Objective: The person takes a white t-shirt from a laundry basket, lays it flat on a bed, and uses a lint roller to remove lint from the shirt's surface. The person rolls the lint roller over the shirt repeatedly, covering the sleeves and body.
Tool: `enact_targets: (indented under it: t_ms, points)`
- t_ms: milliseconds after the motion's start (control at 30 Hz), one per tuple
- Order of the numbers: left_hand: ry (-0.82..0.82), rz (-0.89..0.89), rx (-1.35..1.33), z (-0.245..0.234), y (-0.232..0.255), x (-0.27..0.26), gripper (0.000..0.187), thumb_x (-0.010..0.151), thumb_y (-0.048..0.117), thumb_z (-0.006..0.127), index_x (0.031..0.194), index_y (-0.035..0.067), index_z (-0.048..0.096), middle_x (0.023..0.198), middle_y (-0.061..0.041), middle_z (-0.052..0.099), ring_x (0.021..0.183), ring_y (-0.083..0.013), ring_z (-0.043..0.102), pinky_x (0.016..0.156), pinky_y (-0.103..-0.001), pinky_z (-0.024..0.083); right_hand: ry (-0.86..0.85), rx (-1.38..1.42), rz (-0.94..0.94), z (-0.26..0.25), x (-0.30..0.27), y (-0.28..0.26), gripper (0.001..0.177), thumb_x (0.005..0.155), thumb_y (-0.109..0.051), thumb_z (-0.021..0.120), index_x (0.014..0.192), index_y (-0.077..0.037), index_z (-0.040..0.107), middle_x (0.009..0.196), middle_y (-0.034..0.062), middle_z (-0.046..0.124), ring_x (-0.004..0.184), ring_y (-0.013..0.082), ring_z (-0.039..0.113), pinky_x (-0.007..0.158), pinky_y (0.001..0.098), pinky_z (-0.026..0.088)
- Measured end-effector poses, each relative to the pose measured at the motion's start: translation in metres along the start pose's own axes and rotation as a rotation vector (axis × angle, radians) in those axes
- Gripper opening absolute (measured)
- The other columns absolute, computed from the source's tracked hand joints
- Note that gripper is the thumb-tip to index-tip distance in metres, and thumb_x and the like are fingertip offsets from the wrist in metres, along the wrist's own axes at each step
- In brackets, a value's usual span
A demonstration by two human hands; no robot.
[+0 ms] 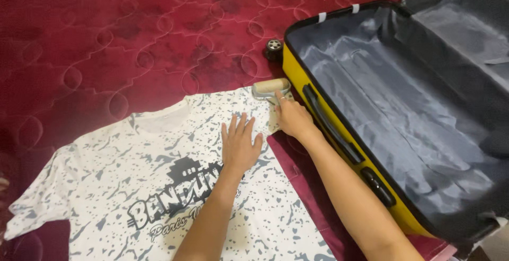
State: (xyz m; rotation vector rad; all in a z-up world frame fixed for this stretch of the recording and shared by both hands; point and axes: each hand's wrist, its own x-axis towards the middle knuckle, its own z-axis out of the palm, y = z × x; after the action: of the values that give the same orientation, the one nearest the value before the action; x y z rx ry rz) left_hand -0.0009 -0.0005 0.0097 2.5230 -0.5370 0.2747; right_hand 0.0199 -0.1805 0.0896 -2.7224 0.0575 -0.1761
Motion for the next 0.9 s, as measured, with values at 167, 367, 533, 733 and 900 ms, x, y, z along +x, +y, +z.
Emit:
enact_targets:
  t_ms: [167, 367, 533, 733, 900]
  points:
    - [-0.003, -0.001, -0.017, -0.004, -0.002, 0.000, 0.057, 0.095, 0.038, 0.058, 0.143, 0.009, 0.056, 0.158, -0.015, 0.042, 0.151, -0.0364, 0.028, 0.122, -0.059, 0.012, -0.154, -0.119, 0.104, -0.012, -0.024, 0.003, 0.049, 0.098, -0.026, 0.050, 0.146, -0.013, 0.050, 0.112, 0.0237, 0.072, 0.102, 0.0455, 0.069, 0.090, 0.0583, 0.053]
    - [0.014, 0.008, -0.027, -0.001, -0.001, -0.002, 0.055, 0.096, 0.039, 0.057, 0.143, 0.010, 0.057, 0.159, -0.014, 0.043, 0.151, -0.0356, 0.028, 0.123, -0.058, 0.012, -0.057, -0.033, 0.065, 0.012, 0.000, 0.009, 0.054, 0.098, -0.021, 0.049, 0.151, -0.011, 0.045, 0.118, 0.0296, 0.066, 0.102, 0.0488, 0.067, 0.091, 0.0583, 0.052]
    - [0.014, 0.007, -0.028, -0.004, -0.002, -0.004, 0.055, 0.096, 0.039, 0.058, 0.144, 0.010, 0.057, 0.158, -0.015, 0.043, 0.151, -0.0360, 0.029, 0.123, -0.057, 0.012, -0.031, -0.002, -0.002, 0.010, -0.016, 0.014, 0.052, 0.099, -0.021, 0.049, 0.149, -0.007, 0.046, 0.118, 0.0288, 0.067, 0.104, 0.0484, 0.066, 0.091, 0.0576, 0.052]
    - [0.006, -0.010, -0.047, 0.001, -0.009, -0.001, 0.057, 0.097, 0.034, 0.057, 0.146, 0.005, 0.053, 0.159, -0.016, 0.042, 0.151, -0.0363, 0.028, 0.123, -0.057, 0.012, -0.148, -0.203, 0.075, -0.041, -0.087, -0.010, 0.038, 0.099, -0.030, 0.050, 0.131, -0.012, 0.062, 0.115, 0.0214, 0.070, 0.100, 0.0453, 0.069, 0.089, 0.0573, 0.054]
    - [0.128, -0.006, -0.031, 0.013, -0.012, -0.005, 0.060, 0.101, 0.027, 0.053, 0.150, -0.006, 0.045, 0.162, -0.024, 0.037, 0.154, -0.0390, 0.025, 0.125, -0.052, 0.016, -0.164, -0.184, -0.011, -0.065, -0.100, -0.033, 0.042, 0.096, -0.030, 0.049, 0.131, -0.016, 0.067, 0.110, 0.0197, 0.073, 0.099, 0.0435, 0.070, 0.088, 0.0566, 0.055]
